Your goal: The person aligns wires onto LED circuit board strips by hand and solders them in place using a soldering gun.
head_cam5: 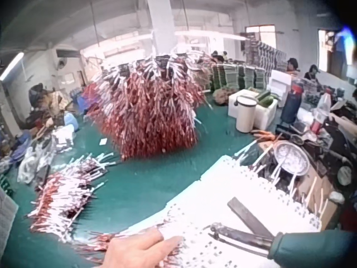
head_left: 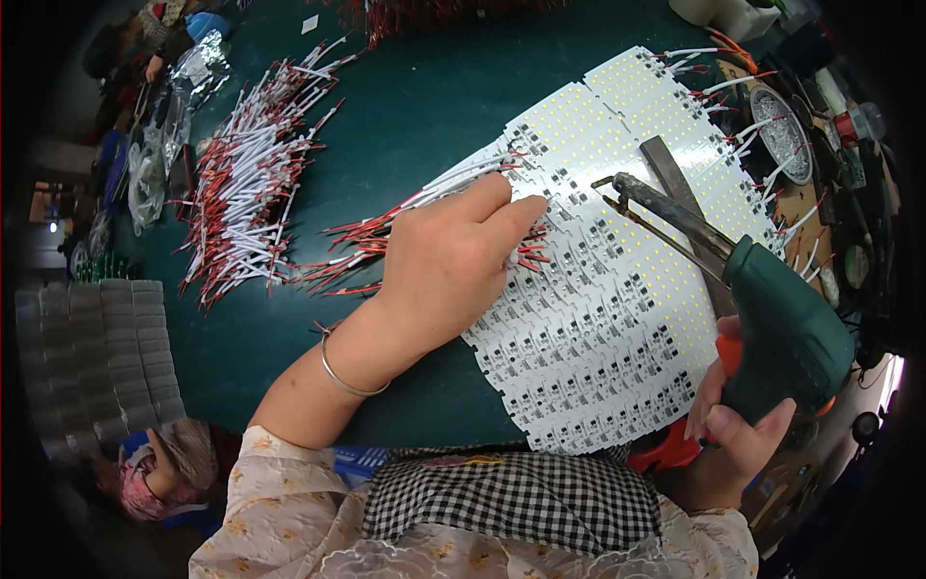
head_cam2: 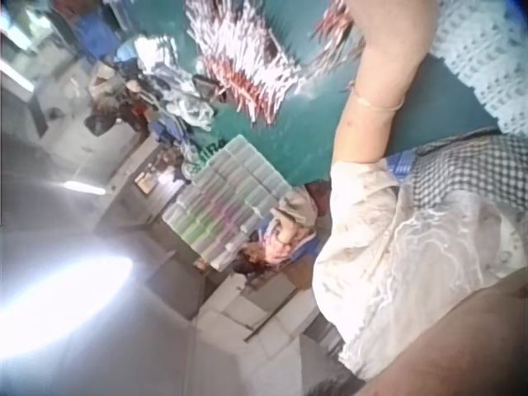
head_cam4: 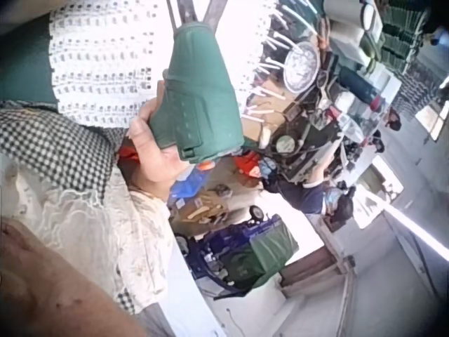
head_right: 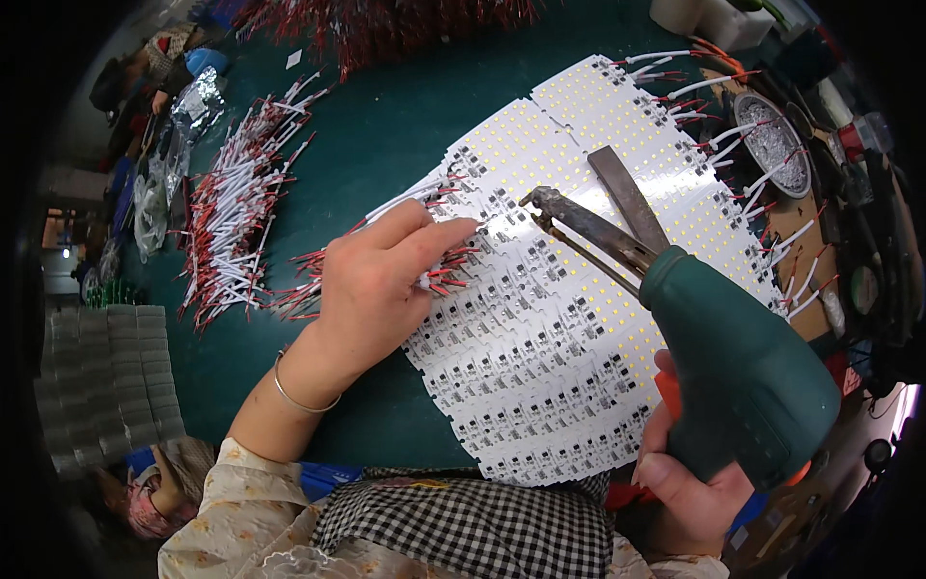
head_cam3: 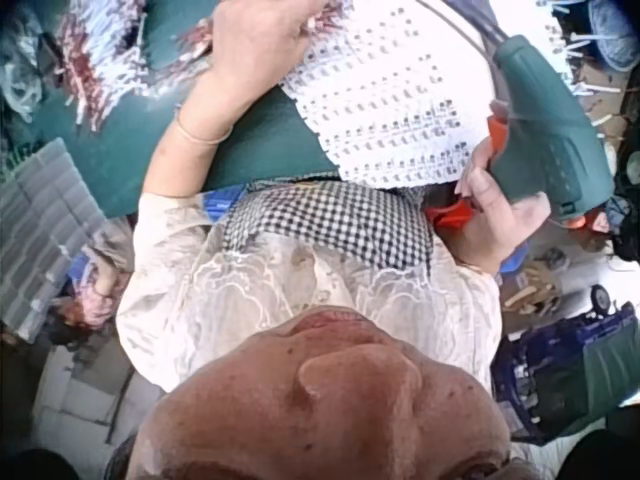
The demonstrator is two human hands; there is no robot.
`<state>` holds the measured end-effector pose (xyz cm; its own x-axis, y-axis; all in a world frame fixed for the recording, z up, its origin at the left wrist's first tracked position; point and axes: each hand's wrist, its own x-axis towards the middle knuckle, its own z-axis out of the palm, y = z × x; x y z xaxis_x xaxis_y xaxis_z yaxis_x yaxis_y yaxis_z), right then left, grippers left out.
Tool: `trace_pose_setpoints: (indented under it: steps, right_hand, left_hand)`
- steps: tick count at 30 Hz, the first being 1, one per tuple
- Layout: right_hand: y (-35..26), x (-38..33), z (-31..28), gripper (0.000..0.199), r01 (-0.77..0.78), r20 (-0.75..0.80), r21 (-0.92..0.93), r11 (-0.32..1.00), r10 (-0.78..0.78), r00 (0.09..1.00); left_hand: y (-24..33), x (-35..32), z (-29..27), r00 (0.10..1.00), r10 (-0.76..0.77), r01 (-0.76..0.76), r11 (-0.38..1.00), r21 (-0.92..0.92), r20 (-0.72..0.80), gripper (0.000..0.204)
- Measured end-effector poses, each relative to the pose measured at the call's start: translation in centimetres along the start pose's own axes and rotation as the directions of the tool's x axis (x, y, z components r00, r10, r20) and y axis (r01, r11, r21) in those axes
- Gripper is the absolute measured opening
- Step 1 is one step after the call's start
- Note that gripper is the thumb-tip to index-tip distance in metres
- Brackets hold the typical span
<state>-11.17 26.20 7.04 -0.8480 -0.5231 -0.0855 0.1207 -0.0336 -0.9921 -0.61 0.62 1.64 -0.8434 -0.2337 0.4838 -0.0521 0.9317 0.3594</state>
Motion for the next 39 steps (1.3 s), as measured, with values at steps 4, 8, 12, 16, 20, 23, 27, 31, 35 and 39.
trace_pose_setpoints:
  steps: [4,8,12,16,20,23,27,31,35,39]
  right_hand:
    - [0.6,-0.2,-0.6,0.082,-0.052,0.008,-0.015,0.999,0.052,0.999]
    - [0.4,0.2,-0.1,0.079,-0.114,0.069,-0.019,0.993,0.115,0.991]
    - [0.5,0.2,0.2,0.078,-0.177,0.068,-0.019,0.984,0.178,0.982]
    - [0.7,0.4,0.7,0.078,-0.175,0.044,-0.042,0.984,0.176,0.983]
    - [0.7,0.5,0.9,0.078,-0.189,0.045,-0.039,0.981,0.19,0.981]
    - [0.8,0.5,1.1,0.078,-0.187,0.048,-0.044,0.981,0.189,0.981]
    - [0.7,0.5,1.1,0.077,-0.184,0.041,-0.061,0.981,0.187,0.982]
    - [0.6,0.5,0.9,0.075,-0.257,0.053,-0.086,0.963,0.262,0.964]
    - [0.7,0.6,1.6,0.07,-0.229,0.024,-0.057,0.972,0.231,0.973]
    - [0.7,0.7,1.0,0.069,-0.28,0.073,-0.086,0.956,0.287,0.955]
  left_hand:
    - [0.0,-0.3,0.7,1.0,-0.005,0.004,0.999,0.035,0.02,0.049]
    - [-0.3,-0.6,1.1,0.999,0.032,-0.031,0.996,0.078,-0.015,0.048]
    - [-0.4,-0.6,1.2,0.998,0.051,-0.048,0.997,0.067,-0.041,0.049]
    - [-0.6,-0.8,1.3,0.998,0.053,-0.051,0.997,0.054,-0.042,0.049]
    - [-0.7,-0.9,1.3,0.998,0.052,-0.049,0.997,0.059,-0.039,0.048]
    - [-0.6,-0.8,1.2,0.998,0.042,-0.04,0.998,0.047,-0.036,0.048]
    - [-0.5,-0.4,1.2,0.999,0.015,-0.015,1.0,0.002,-0.035,0.048]
    - [-0.6,-0.4,0.9,0.999,-0.031,0.032,0.998,-0.051,0.006,0.051]
    - [-0.5,-0.4,0.7,0.995,-0.075,0.08,0.994,-0.074,0.065,0.052]
    - [-0.9,-0.6,1.0,0.995,-0.077,0.083,0.99,-0.112,0.056,0.053]
